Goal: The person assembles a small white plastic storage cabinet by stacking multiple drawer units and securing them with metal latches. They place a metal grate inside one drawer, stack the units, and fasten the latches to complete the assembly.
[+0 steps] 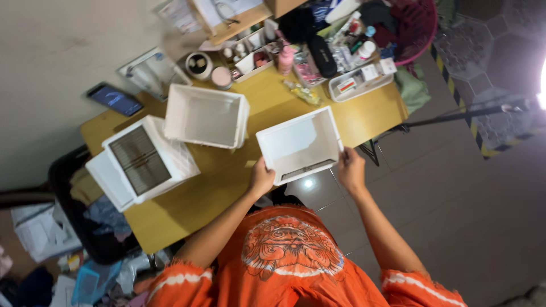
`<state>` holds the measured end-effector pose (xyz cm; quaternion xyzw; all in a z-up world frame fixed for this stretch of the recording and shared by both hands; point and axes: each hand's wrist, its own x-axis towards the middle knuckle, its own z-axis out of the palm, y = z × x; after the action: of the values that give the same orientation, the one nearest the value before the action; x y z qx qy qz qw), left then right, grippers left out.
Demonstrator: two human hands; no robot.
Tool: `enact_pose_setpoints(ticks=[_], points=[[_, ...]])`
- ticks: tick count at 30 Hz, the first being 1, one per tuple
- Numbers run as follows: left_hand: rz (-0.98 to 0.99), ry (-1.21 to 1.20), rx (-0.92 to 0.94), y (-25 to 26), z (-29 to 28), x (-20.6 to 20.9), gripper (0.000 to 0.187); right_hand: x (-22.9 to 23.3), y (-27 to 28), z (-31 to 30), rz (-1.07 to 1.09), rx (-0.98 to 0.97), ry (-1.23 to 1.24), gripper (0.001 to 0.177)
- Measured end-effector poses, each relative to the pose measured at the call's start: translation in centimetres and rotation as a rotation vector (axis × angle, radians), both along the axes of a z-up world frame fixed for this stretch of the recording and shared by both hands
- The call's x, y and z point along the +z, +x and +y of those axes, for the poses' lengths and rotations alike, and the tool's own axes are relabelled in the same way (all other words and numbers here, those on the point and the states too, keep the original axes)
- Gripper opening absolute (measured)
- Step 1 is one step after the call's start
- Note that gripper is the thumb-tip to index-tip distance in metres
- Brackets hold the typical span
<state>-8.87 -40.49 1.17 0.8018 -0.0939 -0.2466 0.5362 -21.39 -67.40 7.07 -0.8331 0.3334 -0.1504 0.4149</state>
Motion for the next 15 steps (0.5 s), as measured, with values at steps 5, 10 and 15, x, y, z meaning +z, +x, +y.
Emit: enact_pose_setpoints(ticks=[5,10,15], points=[[0.054,0.115,0.067,-1.9,5.2,1.2,0.042,0.0,0.9,4.1,0.014,0.129,0.058,0.020],[-0.050,0.106,0.138,-2.6,7.1,0.0,0.042,-1.2,2.3,5.0,-0.016,0.232,0.030,0.022],[0.020,0.149,0.163,-2.7,8.0,-0.9,0.042,-2.9,3.1,5.3,-0.005,0.291,-0.011,0.023]])
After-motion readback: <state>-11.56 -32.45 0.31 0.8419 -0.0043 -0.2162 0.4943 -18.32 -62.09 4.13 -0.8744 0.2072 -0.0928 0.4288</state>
